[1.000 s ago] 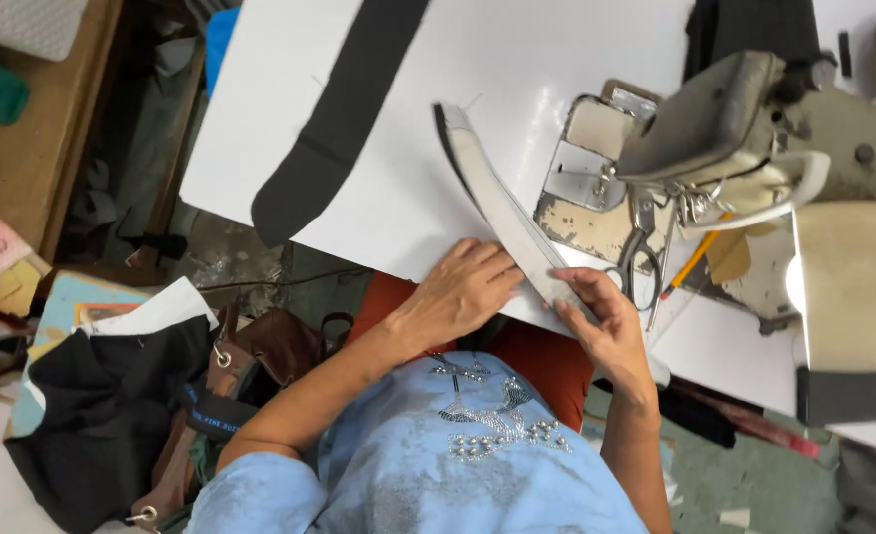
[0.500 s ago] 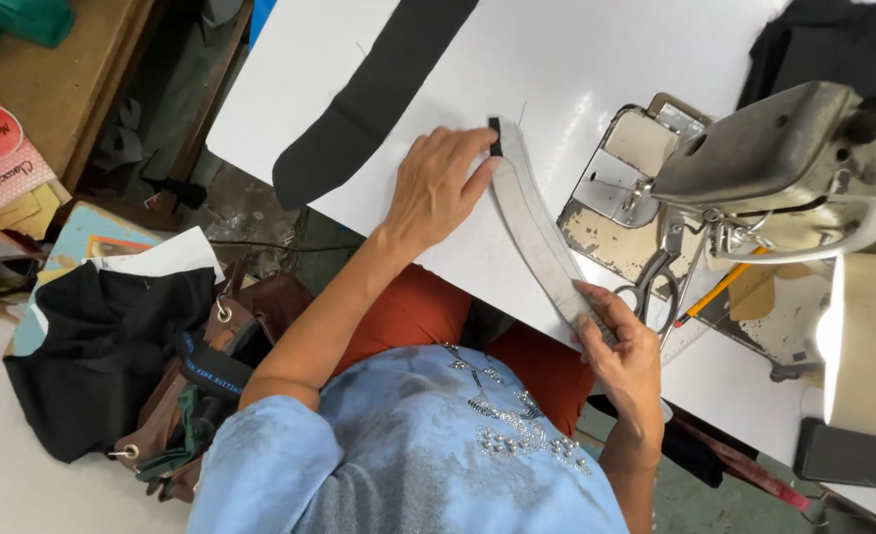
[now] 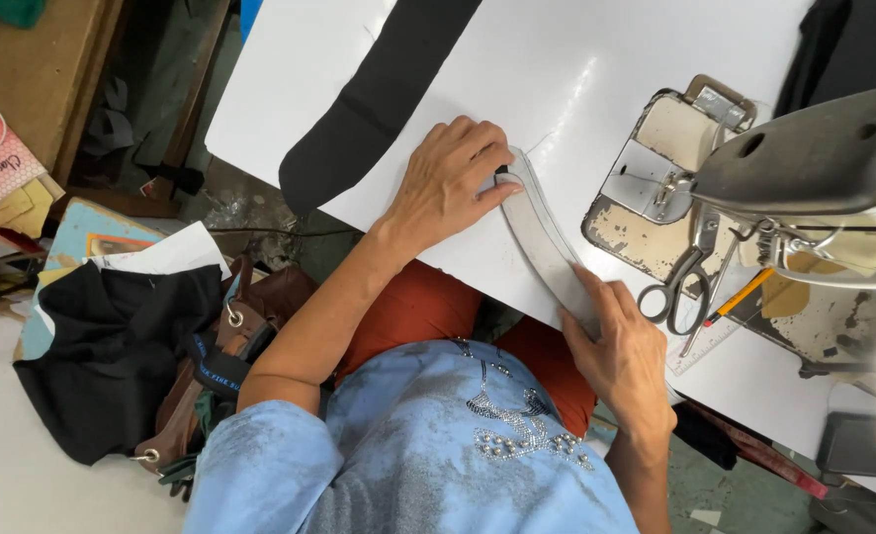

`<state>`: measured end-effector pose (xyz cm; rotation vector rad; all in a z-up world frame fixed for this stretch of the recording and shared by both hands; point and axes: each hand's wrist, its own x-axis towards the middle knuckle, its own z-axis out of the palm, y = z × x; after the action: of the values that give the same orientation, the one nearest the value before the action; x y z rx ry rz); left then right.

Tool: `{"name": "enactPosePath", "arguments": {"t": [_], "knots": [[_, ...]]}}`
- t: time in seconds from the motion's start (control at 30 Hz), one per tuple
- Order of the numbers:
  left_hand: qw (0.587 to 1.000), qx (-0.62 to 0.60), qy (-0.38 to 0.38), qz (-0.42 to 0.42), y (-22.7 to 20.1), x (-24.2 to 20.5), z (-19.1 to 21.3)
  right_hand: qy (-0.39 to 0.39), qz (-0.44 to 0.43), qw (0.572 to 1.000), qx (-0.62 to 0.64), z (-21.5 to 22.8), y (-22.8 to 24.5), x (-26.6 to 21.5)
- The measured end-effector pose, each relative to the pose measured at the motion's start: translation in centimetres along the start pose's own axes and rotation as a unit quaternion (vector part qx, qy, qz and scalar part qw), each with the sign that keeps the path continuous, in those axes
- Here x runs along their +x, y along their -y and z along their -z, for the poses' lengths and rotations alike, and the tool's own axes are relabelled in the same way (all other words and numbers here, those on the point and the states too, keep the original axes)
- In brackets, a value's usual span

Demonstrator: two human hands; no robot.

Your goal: Trimming the edge of a fabric strip with scissors and marking fabric using a template and pencil at a sewing workstation.

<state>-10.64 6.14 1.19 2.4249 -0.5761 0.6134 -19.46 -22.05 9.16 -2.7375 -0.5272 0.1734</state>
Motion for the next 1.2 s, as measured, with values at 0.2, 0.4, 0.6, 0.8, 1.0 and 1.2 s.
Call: {"name": "enactPosePath", "arguments": {"t": [0.2,0.4,0.6,0.8,1.0,1.2], "knots": [[0.997,-0.059,-0.009,0.049,0.2,-1.0,0.5,-0.039,0.009,0.993,0.108,-1.4,0.3,1.3],[0.992,-0.095,0.008,0.081,0.4,-1.2,0.4,-0.042,-0.002,0.988,0.146,-2.5,-0.2,1.2],[0.99,-0.107,0.007,0.094,0.4,-1.4,0.4,-0.061,-0.005,0.984,0.165,-2.4,-0.1,1.4],[0.99,-0.113,-0.006,0.089,0.7,-1.6,0.1,-0.06,-0.012,0.982,0.18,-2.8,-0.8,1.4],[0.99,-0.112,0.0,0.088,0.8,-1.5,0.2,-0.062,-0.013,0.979,0.192,-2.7,-0.8,1.8],[0.989,-0.108,0.003,0.097,0.7,-1.5,0.3,-0.058,-0.021,0.977,0.202,-2.6,-0.7,2.2]]}}
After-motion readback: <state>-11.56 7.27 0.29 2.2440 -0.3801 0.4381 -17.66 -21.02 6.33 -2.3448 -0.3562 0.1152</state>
